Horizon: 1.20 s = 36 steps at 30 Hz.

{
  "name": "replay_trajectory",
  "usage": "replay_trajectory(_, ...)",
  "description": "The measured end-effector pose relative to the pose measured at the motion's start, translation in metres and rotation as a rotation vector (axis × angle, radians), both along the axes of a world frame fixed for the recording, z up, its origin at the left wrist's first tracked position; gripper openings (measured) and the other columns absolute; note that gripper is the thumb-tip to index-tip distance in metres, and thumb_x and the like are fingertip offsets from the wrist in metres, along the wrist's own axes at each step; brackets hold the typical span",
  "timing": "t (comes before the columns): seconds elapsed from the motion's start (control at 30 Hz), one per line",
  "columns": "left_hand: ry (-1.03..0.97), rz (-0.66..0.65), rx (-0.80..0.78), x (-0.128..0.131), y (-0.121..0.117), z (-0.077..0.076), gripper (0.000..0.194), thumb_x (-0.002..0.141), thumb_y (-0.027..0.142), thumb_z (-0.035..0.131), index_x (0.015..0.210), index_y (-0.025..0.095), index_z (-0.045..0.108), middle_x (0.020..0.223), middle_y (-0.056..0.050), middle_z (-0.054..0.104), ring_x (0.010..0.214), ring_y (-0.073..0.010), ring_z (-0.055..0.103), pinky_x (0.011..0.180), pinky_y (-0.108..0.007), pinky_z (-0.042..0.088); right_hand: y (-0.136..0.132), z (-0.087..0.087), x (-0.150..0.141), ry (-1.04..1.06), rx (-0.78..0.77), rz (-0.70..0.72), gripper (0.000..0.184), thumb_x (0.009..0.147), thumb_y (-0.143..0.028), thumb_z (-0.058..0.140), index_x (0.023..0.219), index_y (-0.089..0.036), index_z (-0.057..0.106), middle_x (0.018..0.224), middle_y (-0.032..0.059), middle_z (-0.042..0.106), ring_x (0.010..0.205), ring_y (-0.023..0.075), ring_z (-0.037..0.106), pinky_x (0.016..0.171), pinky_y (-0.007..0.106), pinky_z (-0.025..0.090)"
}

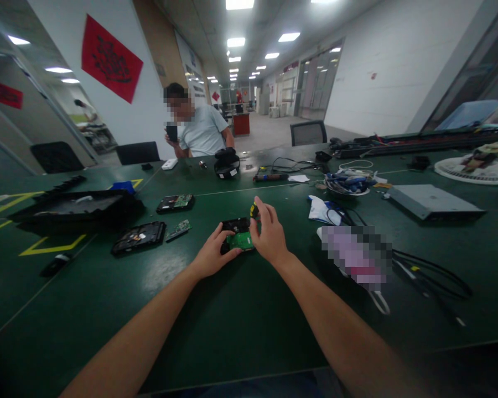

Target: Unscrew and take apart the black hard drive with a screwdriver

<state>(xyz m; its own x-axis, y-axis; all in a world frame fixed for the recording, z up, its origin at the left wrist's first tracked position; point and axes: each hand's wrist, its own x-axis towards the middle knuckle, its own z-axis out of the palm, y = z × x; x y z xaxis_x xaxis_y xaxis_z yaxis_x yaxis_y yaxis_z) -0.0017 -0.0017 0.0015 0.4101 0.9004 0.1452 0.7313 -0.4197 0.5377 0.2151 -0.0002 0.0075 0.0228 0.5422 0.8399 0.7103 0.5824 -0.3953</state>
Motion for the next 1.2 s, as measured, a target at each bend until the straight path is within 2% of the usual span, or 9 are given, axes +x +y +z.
replay_trajectory(0.13,-0.002,0.003,-0.001,0.0004,-0.0008,0.0007,0.058,0.092,0.053,0.071,0.139,0.023,0.059,0.170,-0.019,0.035,0.162,-0.0355,0.023,0.125,-0.055,0.034,0.0004,0.0000,-0.0010,0.012,0.002,0.010,0.059,0.101,-0.028,0.056,0.157,-0.026,0.039,0.125,0.0138,0.059,0.098,0.0245,0.067,0.083,0.045,0.066)
replay_trajectory(0.3,-0.004,0.001,-0.002,0.0001,-0.0012,0.0012,0.057,0.092,0.052,0.072,0.138,0.021,0.060,0.170,-0.021,0.034,0.162,-0.0359,0.022,0.125,-0.053,0.034,0.0011,-0.0003,-0.0006,0.007,0.026,0.012,0.060,0.102,-0.023,0.050,0.161,-0.026,0.036,0.132,0.0151,0.059,0.105,0.0254,0.068,0.092,0.047,0.064)
replay_trajectory(0.47,0.011,0.001,-0.006,-0.0006,-0.0005,0.0005,0.058,0.092,0.054,0.070,0.140,0.023,0.058,0.170,-0.021,0.034,0.162,-0.0359,0.022,0.125,-0.056,0.033,0.0006,-0.0005,0.0010,-0.006,0.027,-0.010,0.057,0.102,-0.027,0.056,0.157,-0.027,0.041,0.126,0.0140,0.060,0.108,0.0272,0.067,0.088,0.047,0.065)
replay_trajectory(0.6,0.014,-0.003,-0.001,-0.0008,-0.0005,0.0008,0.058,0.092,0.055,0.069,0.139,0.023,0.058,0.169,-0.020,0.036,0.163,-0.0356,0.022,0.125,-0.056,0.034,0.0003,-0.0010,0.0011,-0.002,0.012,0.021,0.059,0.103,-0.023,0.050,0.160,-0.027,0.036,0.132,0.0155,0.058,0.109,0.0260,0.067,0.092,0.048,0.064)
replay_trajectory(0.77,0.002,-0.006,-0.007,-0.0010,-0.0006,0.0013,0.058,0.092,0.054,0.070,0.139,0.023,0.058,0.170,-0.019,0.035,0.163,-0.0356,0.022,0.125,-0.055,0.034,0.0008,-0.0013,0.0010,0.002,0.011,-0.005,0.056,0.102,-0.028,0.056,0.156,-0.027,0.041,0.123,0.0133,0.059,0.100,0.0262,0.066,0.084,0.047,0.065)
replay_trajectory(0.93,0.004,-0.007,-0.007,-0.0009,0.0000,0.0007,0.057,0.092,0.053,0.070,0.139,0.023,0.058,0.170,-0.020,0.035,0.163,-0.0355,0.021,0.124,-0.057,0.034,0.0008,-0.0011,0.0007,0.000,0.011,0.008,0.057,0.103,-0.025,0.051,0.159,-0.026,0.038,0.130,0.0147,0.058,0.107,0.0269,0.066,0.091,0.049,0.063)
replay_trajectory(1.1,0.000,-0.004,0.002,0.0001,-0.0005,0.0010,0.055,0.092,0.052,0.071,0.138,0.024,0.058,0.168,-0.019,0.038,0.163,-0.0340,0.022,0.126,-0.056,0.033,-0.0001,0.0001,0.0011,0.002,-0.001,-0.003,0.057,0.102,-0.031,0.056,0.156,-0.026,0.042,0.125,0.0136,0.059,0.105,0.0273,0.065,0.085,0.046,0.065)
replay_trajectory(1.2,0.002,-0.004,0.004,0.0001,-0.0004,0.0004,0.056,0.092,0.052,0.071,0.139,0.023,0.058,0.168,-0.019,0.038,0.163,-0.0342,0.022,0.126,-0.055,0.033,-0.0005,0.0008,0.0004,-0.013,0.008,0.000,0.059,0.102,-0.027,0.052,0.159,-0.027,0.038,0.129,0.0141,0.058,0.109,0.0273,0.065,0.093,0.049,0.063)
